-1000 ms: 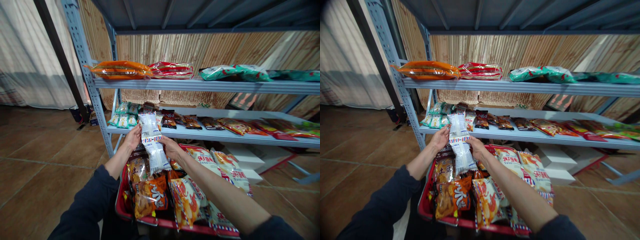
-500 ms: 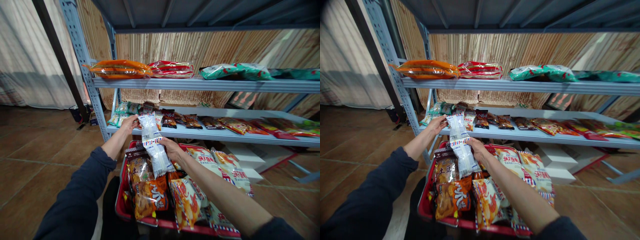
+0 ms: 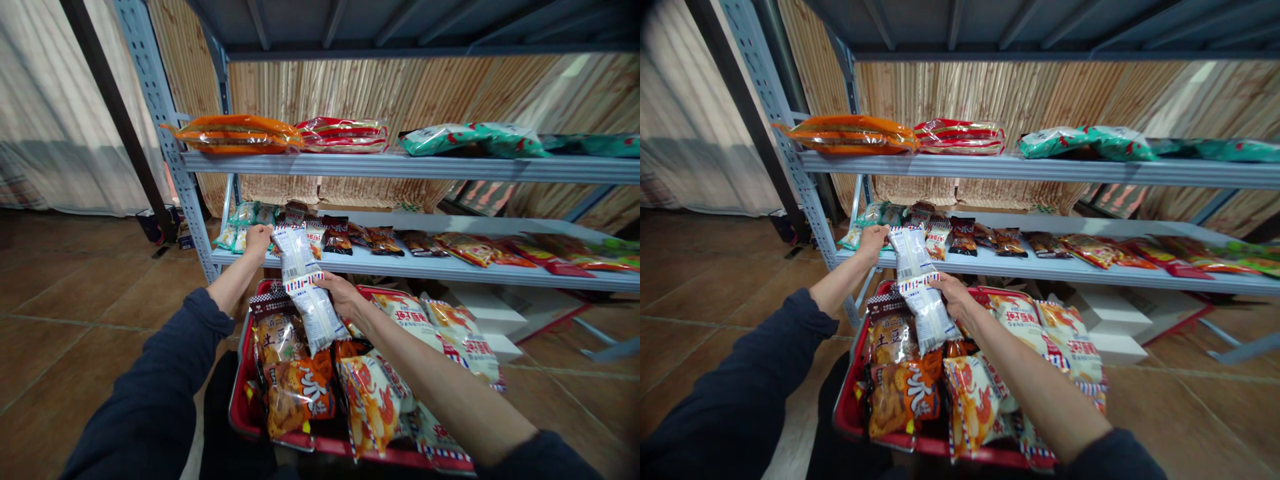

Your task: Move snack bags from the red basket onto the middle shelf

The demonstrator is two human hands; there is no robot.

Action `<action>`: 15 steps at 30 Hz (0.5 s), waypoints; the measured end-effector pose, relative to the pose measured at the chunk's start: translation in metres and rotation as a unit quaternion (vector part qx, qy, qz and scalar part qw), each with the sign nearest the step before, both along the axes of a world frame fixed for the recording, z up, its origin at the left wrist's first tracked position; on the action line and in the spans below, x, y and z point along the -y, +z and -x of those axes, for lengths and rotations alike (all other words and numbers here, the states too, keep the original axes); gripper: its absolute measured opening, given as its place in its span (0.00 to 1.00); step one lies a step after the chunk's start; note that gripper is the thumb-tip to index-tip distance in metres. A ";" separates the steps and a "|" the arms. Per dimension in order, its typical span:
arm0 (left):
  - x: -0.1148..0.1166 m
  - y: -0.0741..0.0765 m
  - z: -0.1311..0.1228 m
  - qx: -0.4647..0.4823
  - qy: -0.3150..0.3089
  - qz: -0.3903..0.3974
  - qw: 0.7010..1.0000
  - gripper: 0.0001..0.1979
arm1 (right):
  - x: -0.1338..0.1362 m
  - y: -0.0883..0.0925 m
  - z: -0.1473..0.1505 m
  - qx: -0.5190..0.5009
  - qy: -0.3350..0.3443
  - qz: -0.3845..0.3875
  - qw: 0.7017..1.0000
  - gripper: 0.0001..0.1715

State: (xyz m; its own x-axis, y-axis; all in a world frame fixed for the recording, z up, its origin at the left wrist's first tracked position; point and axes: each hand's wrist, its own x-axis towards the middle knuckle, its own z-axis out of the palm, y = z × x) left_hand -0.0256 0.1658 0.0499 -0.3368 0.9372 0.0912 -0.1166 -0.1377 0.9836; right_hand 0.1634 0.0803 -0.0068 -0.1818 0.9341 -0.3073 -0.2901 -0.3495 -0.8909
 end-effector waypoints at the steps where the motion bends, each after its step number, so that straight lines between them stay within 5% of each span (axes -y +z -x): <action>1: 0.000 0.001 0.000 -0.001 -0.005 0.003 1.000 0.14 | 0.000 0.000 -0.001 -0.004 0.001 0.005 1.000 0.09; 15: 0.008 -0.001 0.015 0.065 -0.081 0.070 0.992 0.11 | 0.007 0.006 -0.002 0.001 -0.004 0.004 1.000 0.08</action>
